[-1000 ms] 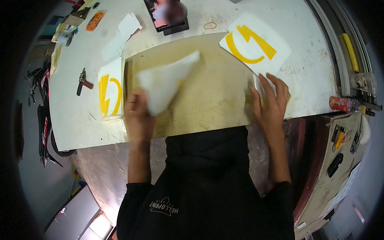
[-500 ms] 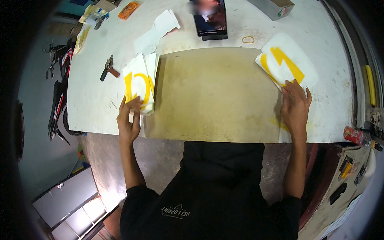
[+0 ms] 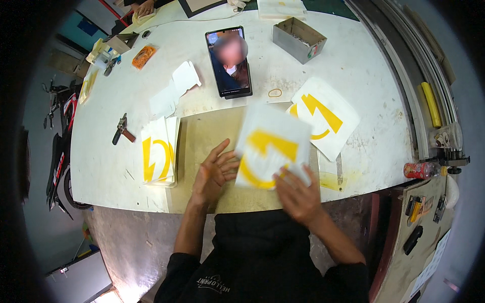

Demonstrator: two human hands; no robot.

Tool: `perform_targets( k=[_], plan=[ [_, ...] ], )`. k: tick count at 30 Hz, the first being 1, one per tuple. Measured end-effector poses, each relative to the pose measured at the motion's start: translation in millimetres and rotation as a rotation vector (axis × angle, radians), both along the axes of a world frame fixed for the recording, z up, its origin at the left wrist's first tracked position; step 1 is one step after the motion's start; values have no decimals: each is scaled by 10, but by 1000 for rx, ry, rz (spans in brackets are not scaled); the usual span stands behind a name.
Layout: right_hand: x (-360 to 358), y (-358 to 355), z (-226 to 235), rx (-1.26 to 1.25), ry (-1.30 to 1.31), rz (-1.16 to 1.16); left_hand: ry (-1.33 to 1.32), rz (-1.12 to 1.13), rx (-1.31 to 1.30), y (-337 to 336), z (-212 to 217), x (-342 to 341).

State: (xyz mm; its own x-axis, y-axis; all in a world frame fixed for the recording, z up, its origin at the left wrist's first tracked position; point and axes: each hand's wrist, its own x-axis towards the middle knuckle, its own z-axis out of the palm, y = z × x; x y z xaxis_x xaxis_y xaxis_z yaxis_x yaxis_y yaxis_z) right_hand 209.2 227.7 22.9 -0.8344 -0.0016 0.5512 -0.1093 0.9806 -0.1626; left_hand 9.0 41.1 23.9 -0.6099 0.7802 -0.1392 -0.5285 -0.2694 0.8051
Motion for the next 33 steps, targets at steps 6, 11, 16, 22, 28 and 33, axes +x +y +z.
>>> perform_targets(
  k=[6, 11, 16, 22, 28, 33],
  plan=[
    [-101, -226, -13, -650, 26, -289, 261, 54, -360, -237, -115, 76],
    [-282, -109, -75, -1421, 148, -319, 190, 79, -297, -312, -130, 98],
    [-125, -60, -59, -1497, 55, -339, 294, 12, -439, -381, -278, 30],
    [157, 118, 45, -1559, -63, -247, 357, -111, -460, -449, -242, -138],
    [5, 170, 53, -1928, -456, 44, 480, 201, -482, -176, -121, 14],
    [-79, 143, 32, -2141, -408, 86, 766, 606, -667, -381, -269, 222]
  ],
)
